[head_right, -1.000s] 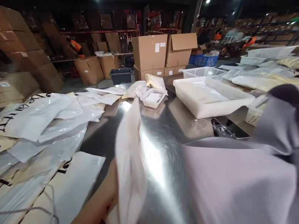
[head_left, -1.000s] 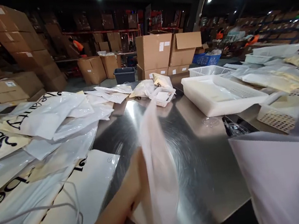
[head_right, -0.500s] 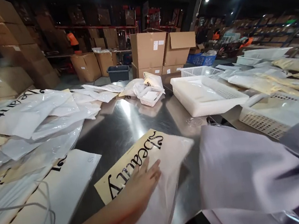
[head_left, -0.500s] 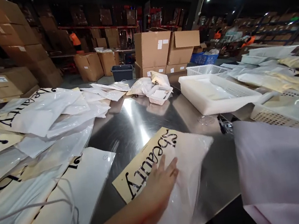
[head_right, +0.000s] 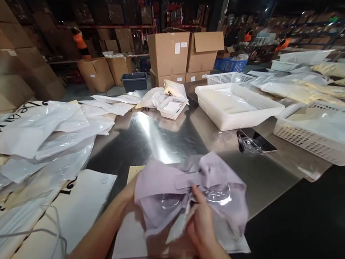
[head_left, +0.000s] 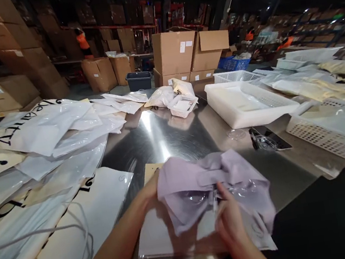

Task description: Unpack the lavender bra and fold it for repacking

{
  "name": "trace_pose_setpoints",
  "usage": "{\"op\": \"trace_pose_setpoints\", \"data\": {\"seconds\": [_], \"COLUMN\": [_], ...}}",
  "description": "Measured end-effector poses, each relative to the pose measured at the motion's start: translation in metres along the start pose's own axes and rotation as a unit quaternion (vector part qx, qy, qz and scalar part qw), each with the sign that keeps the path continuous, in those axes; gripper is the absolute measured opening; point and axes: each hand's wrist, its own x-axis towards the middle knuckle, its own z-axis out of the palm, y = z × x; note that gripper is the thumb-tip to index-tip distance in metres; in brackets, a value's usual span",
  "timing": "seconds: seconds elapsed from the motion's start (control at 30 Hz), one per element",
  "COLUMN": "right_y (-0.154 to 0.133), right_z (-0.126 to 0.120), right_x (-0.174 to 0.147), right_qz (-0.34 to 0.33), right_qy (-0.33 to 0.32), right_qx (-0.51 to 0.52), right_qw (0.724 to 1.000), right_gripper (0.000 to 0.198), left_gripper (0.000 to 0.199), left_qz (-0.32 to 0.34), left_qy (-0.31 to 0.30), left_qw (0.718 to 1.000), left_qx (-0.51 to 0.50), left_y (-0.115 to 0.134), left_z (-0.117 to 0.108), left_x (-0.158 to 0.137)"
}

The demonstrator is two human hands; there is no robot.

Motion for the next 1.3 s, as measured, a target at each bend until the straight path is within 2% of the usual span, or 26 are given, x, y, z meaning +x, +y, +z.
{"op": "trace_pose_setpoints", "data": {"seconds": [0.07, 0.1, 0.17, 0.23, 0.3, 0.33, 0.4, 0.47, 0.5, 0.53, 0.6, 0.63, 0.67, 0.7, 0.77, 0.83, 0.87, 0.9, 0.93, 1.0, 1.03, 1.1, 1.13, 1.17, 1.23, 1.3], "right_y": [0.014, 0.015, 0.007, -0.013, -0.036, -0.046, -0.06, -0.063, -0.061, -0.058, -0.047, -0.042, -0.037, -0.034, -0.032, -0.037, -0.042, -0.047, -0.053, -0.063, -0.066, -0.067, -0.065, -0.062, -0.053, -0.043], "right_z": [-0.004, -0.013, -0.039, -0.063, -0.078, -0.08, -0.077, -0.065, -0.057, -0.049, -0.036, -0.031, -0.028, -0.029, -0.037, -0.056, -0.067, -0.079, -0.09, -0.108, -0.114, -0.118, -0.116, -0.112, -0.1, -0.084], "right_x": [-0.01, -0.015, -0.024, -0.033, -0.039, -0.04, -0.038, -0.027, -0.018, -0.007, 0.014, 0.023, 0.03, 0.035, 0.042, 0.049, 0.053, 0.057, 0.062, 0.065, 0.063, 0.054, 0.049, 0.044, 0.039, 0.045], "right_qz": [0.071, 0.078, 0.043, -0.023, -0.096, -0.138, -0.244, -0.35, -0.391, -0.417, -0.422, -0.41, -0.396, -0.384, -0.369, -0.336, -0.307, -0.274, -0.244, -0.215, -0.225, -0.302, -0.356, -0.409, -0.479, -0.47], "right_qy": [0.002, -0.009, -0.068, -0.136, -0.155, -0.137, -0.072, -0.039, -0.044, -0.065, -0.136, -0.17, -0.196, -0.207, -0.156, 0.0, 0.102, 0.197, 0.276, 0.385, 0.425, 0.459, 0.44, 0.387, 0.21, 0.037], "right_qx": [0.021, -0.008, -0.137, -0.32, -0.475, -0.524, -0.557, -0.543, -0.541, -0.548, -0.582, -0.591, -0.583, -0.555, -0.45, -0.305, -0.229, -0.161, -0.107, -0.052, -0.056, -0.11, -0.156, -0.221, -0.374, -0.513], "right_qw": [0.997, 0.997, 0.987, 0.937, 0.861, 0.829, 0.791, 0.762, 0.743, 0.722, 0.682, 0.674, 0.682, 0.708, 0.798, 0.891, 0.918, 0.928, 0.924, 0.896, 0.875, 0.829, 0.809, 0.796, 0.766, 0.718], "right_gripper": [0.056, 0.057, 0.052, 0.041, 0.054, 0.061, 0.061, 0.043, 0.032, 0.033, 0.047, 0.04, 0.029, 0.021, 0.02, 0.02, 0.023, 0.027, 0.03, 0.044, 0.052, 0.068, 0.071, 0.07, 0.069, 0.075], "left_gripper": [0.015, 0.014, 0.013, 0.013, 0.013, 0.016, 0.029, 0.044, 0.048, 0.049, 0.047, 0.046, 0.047, 0.047, 0.045, 0.04, 0.036, 0.033, 0.03, 0.024, 0.021, 0.015, 0.013, 0.011, 0.009, 0.008], "left_qz": [0.0, 0.007, 0.036, 0.084, 0.16, 0.205, 0.271, 0.269, 0.248, 0.227, 0.201, 0.195, 0.188, 0.183, 0.178, 0.174, 0.171, 0.167, 0.161, 0.143, 0.131, 0.103, 0.089, 0.078, 0.06, 0.04], "left_qy": [0.072, 0.115, 0.201, 0.246, 0.207, 0.157, 0.035, -0.058, -0.081, -0.092, -0.095, -0.091, -0.088, -0.09, -0.103, -0.113, -0.113, -0.109, -0.102, -0.089, -0.083, -0.07, -0.065, -0.061, -0.049, -0.03], "left_qw": [0.997, 0.993, 0.978, 0.964, 0.961, 0.957, 0.928, 0.885, 0.874, 0.867, 0.862, 0.862, 0.862, 0.863, 0.865, 0.861, 0.858, 0.855, 0.855, 0.861, 0.864, 0.868, 0.867, 0.865, 0.859, 0.852], "left_qx": [0.001, 0.009, 0.027, 0.047, 0.089, 0.131, 0.254, 0.375, 0.411, 0.434, 0.455, 0.46, 0.463, 0.462, 0.459, 0.465, 0.471, 0.478, 0.482, 0.48, 0.479, 0.481, 0.486, 0.492, 0.506, 0.521], "left_y": [-0.004, -0.003, 0.007, 0.026, 0.045, 0.053, 0.062, 0.062, 0.059, 0.057, 0.054, 0.055, 0.057, 0.06, 0.068, 0.074, 0.076, 0.078, 0.079, 0.079, 0.08, 0.083, 0.085, 0.088, 0.094, 0.101], "left_z": [-0.021, -0.03, -0.043, -0.046, -0.038, -0.03, -0.01, 0.008, 0.014, 0.017, 0.016, 0.013, 0.008, 0.002, -0.01, -0.021, -0.025, -0.029, -0.032, -0.036, -0.038, -0.041, -0.043, -0.045, -0.049, -0.054], "left_x": [0.016, 0.021, 0.022, 0.013, -0.003, -0.011, -0.026, -0.034, -0.036, -0.036, -0.035, -0.035, -0.034, -0.034, -0.035, -0.036, -0.036, -0.036, -0.036, -0.035, -0.035, -0.037, -0.039, -0.04, -0.045, -0.049]}}
